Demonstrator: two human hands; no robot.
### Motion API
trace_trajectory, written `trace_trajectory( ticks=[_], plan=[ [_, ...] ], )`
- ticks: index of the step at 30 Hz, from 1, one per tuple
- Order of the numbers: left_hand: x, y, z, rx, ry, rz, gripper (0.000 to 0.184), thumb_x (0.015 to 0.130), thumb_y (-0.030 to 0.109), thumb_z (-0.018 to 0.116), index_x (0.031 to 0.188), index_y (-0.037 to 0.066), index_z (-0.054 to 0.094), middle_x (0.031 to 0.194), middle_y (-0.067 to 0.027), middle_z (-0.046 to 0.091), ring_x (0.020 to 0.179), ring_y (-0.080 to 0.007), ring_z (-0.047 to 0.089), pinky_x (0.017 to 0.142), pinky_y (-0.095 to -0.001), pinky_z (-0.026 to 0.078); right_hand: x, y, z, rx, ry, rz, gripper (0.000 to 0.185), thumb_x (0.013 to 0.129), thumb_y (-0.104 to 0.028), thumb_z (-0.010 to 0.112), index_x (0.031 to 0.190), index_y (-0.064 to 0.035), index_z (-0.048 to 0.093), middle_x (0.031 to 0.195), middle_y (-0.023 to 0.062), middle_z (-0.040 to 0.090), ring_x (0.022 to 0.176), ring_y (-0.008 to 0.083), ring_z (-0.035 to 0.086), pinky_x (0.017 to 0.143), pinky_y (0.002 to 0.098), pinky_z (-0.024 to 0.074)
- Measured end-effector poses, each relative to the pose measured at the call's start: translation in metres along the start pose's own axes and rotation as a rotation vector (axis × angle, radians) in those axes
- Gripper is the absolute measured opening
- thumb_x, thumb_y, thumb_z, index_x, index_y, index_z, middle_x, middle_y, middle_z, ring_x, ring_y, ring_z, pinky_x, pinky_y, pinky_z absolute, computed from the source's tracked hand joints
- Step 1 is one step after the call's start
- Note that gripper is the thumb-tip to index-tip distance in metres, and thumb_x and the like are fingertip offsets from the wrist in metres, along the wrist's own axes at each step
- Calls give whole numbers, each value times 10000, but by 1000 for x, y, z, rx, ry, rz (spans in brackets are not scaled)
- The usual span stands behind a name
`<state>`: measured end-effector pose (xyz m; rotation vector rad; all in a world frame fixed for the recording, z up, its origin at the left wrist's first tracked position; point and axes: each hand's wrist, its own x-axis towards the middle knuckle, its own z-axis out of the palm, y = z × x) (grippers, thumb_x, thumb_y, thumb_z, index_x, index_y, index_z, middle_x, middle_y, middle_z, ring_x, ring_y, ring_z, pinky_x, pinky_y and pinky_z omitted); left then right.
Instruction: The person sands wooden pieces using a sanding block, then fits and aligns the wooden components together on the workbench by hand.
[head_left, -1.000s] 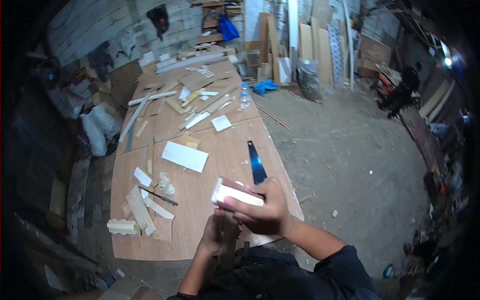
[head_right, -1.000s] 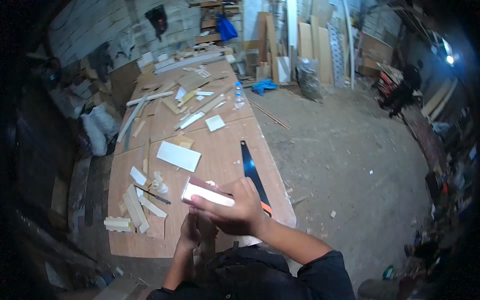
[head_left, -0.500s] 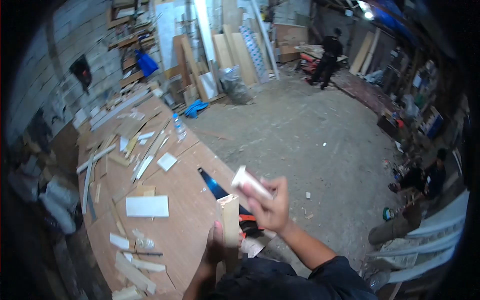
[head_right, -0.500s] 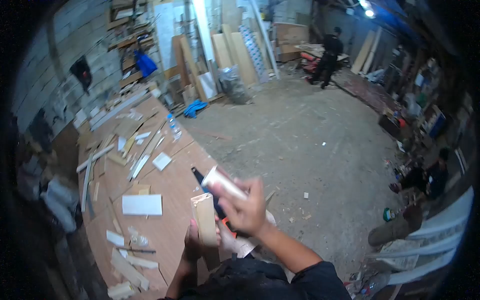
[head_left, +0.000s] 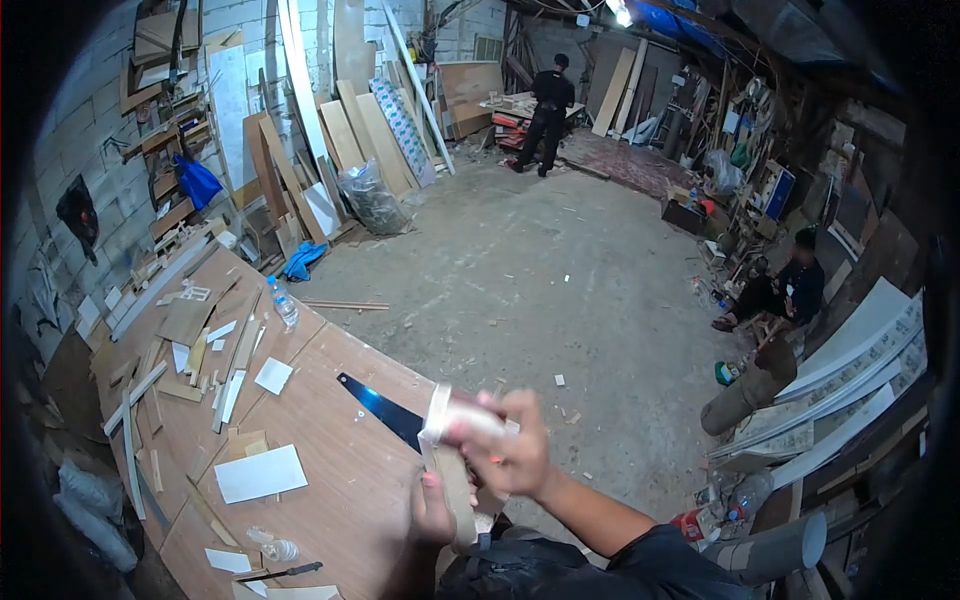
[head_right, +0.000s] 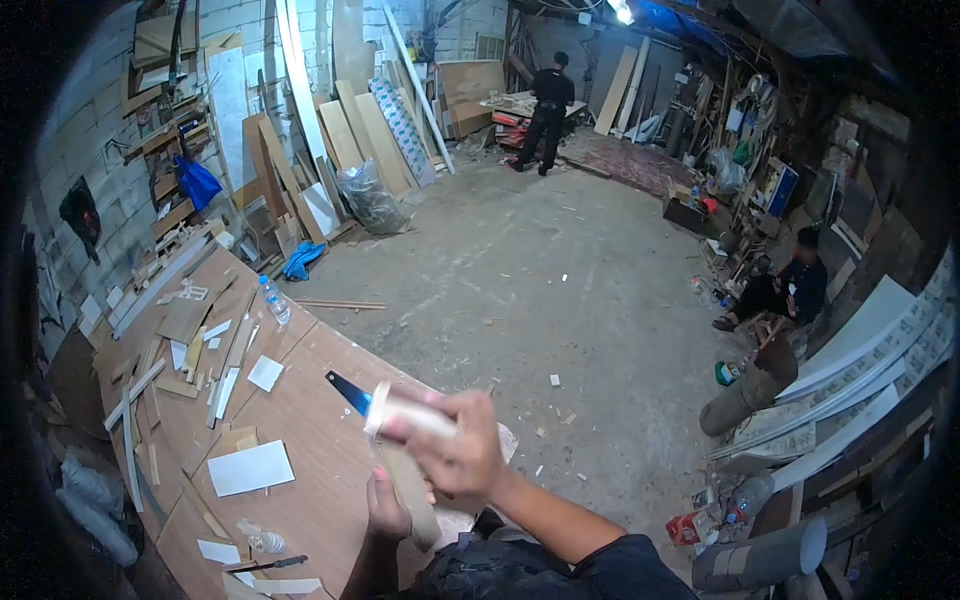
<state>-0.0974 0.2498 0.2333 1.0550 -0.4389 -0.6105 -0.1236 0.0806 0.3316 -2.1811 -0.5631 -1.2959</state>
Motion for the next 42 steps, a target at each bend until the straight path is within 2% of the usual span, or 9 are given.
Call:
trace_trajectory(
  ticks=[3, 7, 12, 17, 24, 26, 32, 34, 42],
  plan=[
    [-4, 12, 3, 75, -12, 92, 676, 1034, 531, 241, 1254, -48, 512, 996, -144, 634, 835, -208, 639, 743, -325, 535, -2, -4, -5, -70, 84, 331, 432, 712, -99, 775, 1141, -117, 730, 1125, 161, 542, 914, 270, 531, 820, 379, 453],
    [0, 23, 10, 113, -14, 128, 662, 1023, 532, 272, 1210, -48, 531, 949, -122, 626, 798, -174, 625, 677, -305, 508, 7, -48, -8, 49, 39, -4, 363, 716, -164, 787, 1077, -198, 764, 1036, 99, 610, 890, 252, 554, 719, 361, 389],
    [-12, 17, 8, 90, 58, 109, 727, 1001, 604, 237, 1145, -37, 549, 881, -114, 626, 727, -155, 610, 625, -290, 496, 2, -16, -7, -152, 58, 345, 412, 717, -151, 786, 1127, -168, 746, 1008, 153, 611, 880, 279, 561, 788, 379, 446],
    [-16, 15, 14, 140, 19, 170, 749, 989, 629, 258, 1149, -40, 555, 889, -101, 612, 720, -142, 601, 619, -274, 490, 7, -49, -22, -33, -73, -21, 388, 726, -104, 764, 1110, -161, 751, 1156, 134, 543, 911, 266, 521, 780, 364, 444],
    [-36, 11, 1, 83, -15, 31, 599, 1040, 448, 252, 1290, -47, 479, 1096, -167, 620, 960, -258, 646, 794, -377, 543, -12, -28, -13, 14, 239, 242, 454, 695, -107, 776, 1144, -159, 738, 1063, 120, 570, 859, 248, 544, 742, 360, 476],
    [-29, 3, 8, 128, -33, 308, 595, 1046, 451, 244, 1268, -35, 507, 1053, -161, 634, 863, -233, 653, 737, -353, 550, -3, -50, -24, 113, 15, -60, 459, 656, -149, 800, 1113, -141, 750, 1048, 115, 576, 842, 246, 546, 732, 359, 432],
    [-43, 27, 22, 117, -6, 127, 684, 1028, 529, 211, 1185, -46, 547, 913, -131, 649, 715, -189, 639, 649, -291, 538, -2, -30, -21, -99, 158, 99, 416, 675, -169, 801, 1088, -141, 757, 1040, 114, 546, 802, 225, 490, 676, 347, 400],
    [-34, 15, 31, -27, 0, 232, 682, 1025, 544, 217, 1165, -35, 548, 928, -128, 646, 718, -164, 639, 627, -281, 522, 0, -50, -31, 121, 27, -144, 402, 668, -216, 803, 1068, -181, 773, 1015, 92, 529, 819, 221, 486, 688, 349, 401],
    [-42, 24, 27, 82, 71, 45, 702, 1029, 556, 188, 1075, -24, 580, 815, -104, 634, 664, -149, 620, 625, -268, 513, -5, -31, -33, -115, 144, 118, 426, 670, -138, 800, 1092, -170, 762, 973, 111, 537, 856, 256, 491, 724, 361, 430]
  ],
)
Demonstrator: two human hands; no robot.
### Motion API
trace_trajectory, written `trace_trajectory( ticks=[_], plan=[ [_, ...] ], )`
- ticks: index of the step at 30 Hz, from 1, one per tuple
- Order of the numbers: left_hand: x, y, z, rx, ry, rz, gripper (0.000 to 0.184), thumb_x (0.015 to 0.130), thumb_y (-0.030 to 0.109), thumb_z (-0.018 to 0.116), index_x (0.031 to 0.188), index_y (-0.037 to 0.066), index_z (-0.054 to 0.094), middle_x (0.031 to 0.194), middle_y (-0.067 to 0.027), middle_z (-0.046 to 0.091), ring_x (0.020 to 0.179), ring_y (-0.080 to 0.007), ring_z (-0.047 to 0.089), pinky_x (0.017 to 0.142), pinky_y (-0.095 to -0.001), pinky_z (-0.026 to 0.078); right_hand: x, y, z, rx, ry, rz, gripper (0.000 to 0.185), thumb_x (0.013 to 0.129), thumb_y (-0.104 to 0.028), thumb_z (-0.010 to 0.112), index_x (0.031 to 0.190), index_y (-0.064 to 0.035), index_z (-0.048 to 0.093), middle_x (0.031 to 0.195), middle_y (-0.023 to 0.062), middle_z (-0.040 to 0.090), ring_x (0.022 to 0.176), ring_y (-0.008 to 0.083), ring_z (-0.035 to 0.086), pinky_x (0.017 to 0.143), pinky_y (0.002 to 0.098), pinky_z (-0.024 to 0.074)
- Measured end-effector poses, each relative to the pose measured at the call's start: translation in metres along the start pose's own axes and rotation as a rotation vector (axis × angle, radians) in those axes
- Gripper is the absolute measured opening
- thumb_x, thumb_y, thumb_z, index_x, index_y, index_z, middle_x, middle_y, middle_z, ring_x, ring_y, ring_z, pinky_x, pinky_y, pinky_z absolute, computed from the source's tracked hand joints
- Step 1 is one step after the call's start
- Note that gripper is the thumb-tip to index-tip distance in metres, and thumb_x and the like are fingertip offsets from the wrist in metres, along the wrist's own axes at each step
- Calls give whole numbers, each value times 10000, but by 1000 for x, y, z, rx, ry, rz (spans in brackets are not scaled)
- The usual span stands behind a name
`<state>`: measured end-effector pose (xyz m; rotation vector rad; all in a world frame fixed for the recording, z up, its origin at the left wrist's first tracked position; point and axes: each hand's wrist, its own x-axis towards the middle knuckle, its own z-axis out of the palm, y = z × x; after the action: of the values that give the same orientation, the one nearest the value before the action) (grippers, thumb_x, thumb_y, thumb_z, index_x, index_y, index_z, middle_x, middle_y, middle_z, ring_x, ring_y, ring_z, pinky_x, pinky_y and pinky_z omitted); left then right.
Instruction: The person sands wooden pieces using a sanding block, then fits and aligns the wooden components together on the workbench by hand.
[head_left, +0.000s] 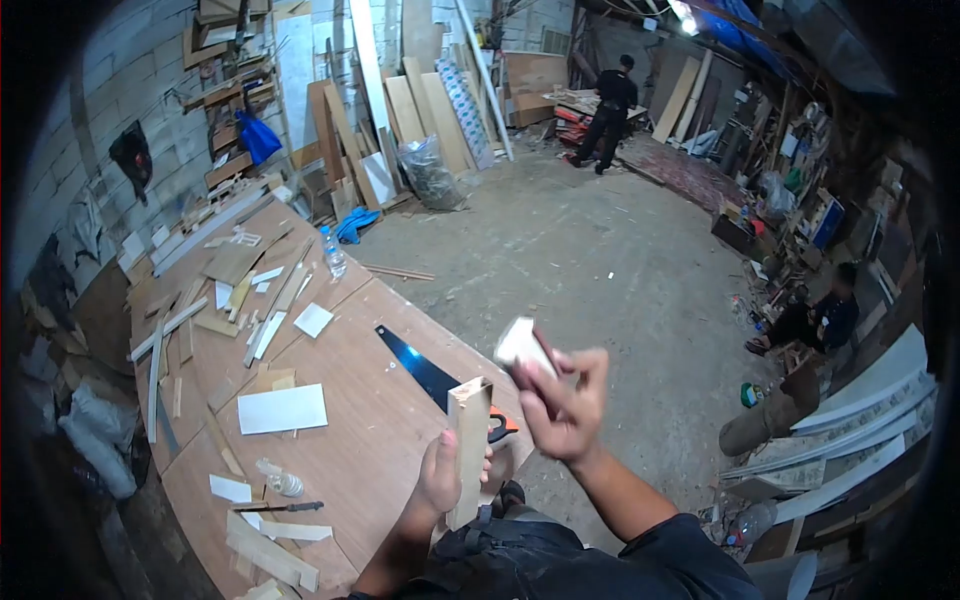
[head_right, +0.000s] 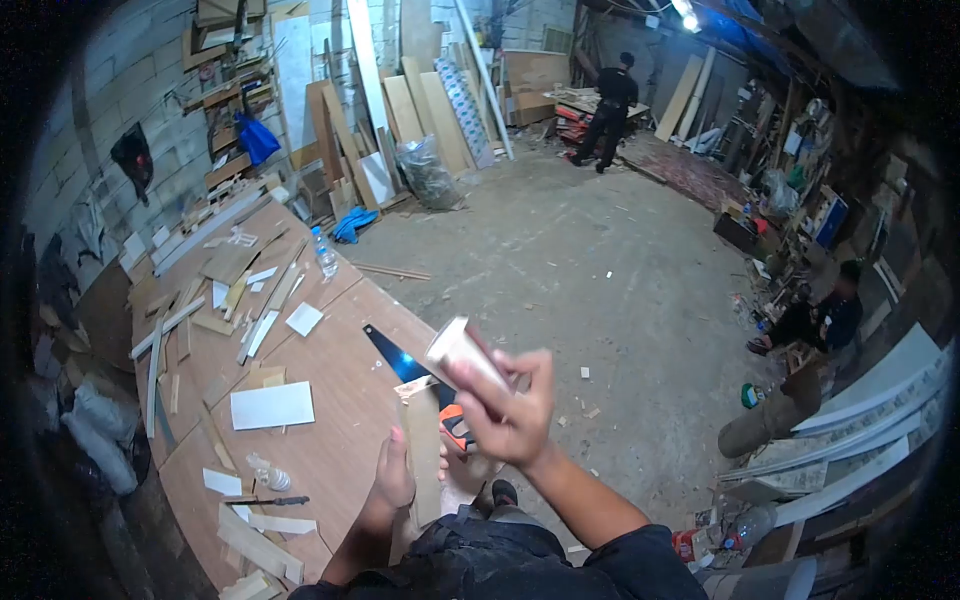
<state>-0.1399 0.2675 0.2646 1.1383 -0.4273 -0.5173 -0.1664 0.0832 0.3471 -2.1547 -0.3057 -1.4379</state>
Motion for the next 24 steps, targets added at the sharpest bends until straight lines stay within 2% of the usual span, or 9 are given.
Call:
trace_trajectory(
  ticks=[3, 8, 12, 13, 14, 16, 19, 22, 24],
  plan=[
    [4, -12, 0, 65, -92, 126, 706, 1019, 584, 203, 1211, -25, 507, 902, -133, 636, 696, -180, 637, 612, -299, 539, 5, -22, -3, 38, -161, -230, 438, 671, -201, 797, 1103, -266, 760, 976, 54, 565, 755, 208, 479, 650, 333, 338],
    [0, -5, 4, -87, -31, -37, 717, 1020, 581, 182, 1243, -28, 488, 903, -126, 622, 722, -190, 637, 623, -325, 544, 0, 24, 6, -15, -51, 103, 441, 676, -139, 790, 1115, -162, 750, 993, 106, 559, 840, 247, 473, 695, 351, 392],
    [9, 3, 23, 38, 49, 127, 739, 1022, 574, 204, 1271, -64, 482, 945, -117, 616, 761, -156, 612, 651, -310, 525, 0, -10, -2, 69, -261, -259, 434, 650, -254, 813, 1082, -241, 770, 1008, 74, 531, 814, 236, 470, 705, 359, 351],
    [7, -14, -3, -24, -156, -43, 733, 1021, 582, 191, 1239, -47, 501, 914, -118, 615, 732, -162, 614, 639, -305, 520, -5, 6, 3, 12, -254, -222, 430, 658, -227, 807, 1086, -239, 769, 985, 81, 545, 812, 244, 477, 708, 360, 368],
    [6, -11, 6, -131, 40, -182, 713, 1022, 577, 145, 1208, -12, 502, 959, -146, 624, 733, -211, 645, 625, -323, 545, -4, 21, 8, -43, -256, -191, 428, 665, -201, 801, 1090, -238, 768, 961, 88, 559, 809, 252, 484, 712, 361, 384],
    [14, -4, 10, -167, 8, -155, 732, 1014, 593, 148, 1202, -18, 504, 969, -155, 625, 741, -215, 648, 627, -323, 548, 6, 33, 7, -107, -194, 9, 438, 673, -142, 792, 1104, -210, 762, 933, 106, 570, 849, 250, 494, 717, 349, 424],
    [18, -19, 3, -168, -43, -108, 695, 1023, 579, 193, 1171, -10, 531, 877, -140, 622, 648, -174, 619, 568, -314, 520, 0, 23, -4, 229, -206, -188, 417, 665, -204, 797, 1080, -241, 772, 940, 88, 569, 870, 231, 486, 689, 342, 382],
    [22, -27, -1, -159, -74, -252, 677, 1027, 561, 204, 1165, -8, 545, 884, -141, 618, 647, -179, 610, 567, -311, 524, 0, 40, -3, 118, -373, -277, 395, 678, -231, 775, 1070, -281, 773, 922, 76, 586, 818, 232, 503, 689, 357, 368],
    [32, -15, 21, -192, 64, -215, 685, 1022, 569, 212, 1178, -9, 544, 892, -137, 620, 683, -184, 617, 587, -311, 524, 6, 63, 1, -80, -238, -140, 444, 651, -161, 778, 1089, -234, 766, 953, 91, 613, 821, 259, 508, 687, 362, 411]
  ],
)
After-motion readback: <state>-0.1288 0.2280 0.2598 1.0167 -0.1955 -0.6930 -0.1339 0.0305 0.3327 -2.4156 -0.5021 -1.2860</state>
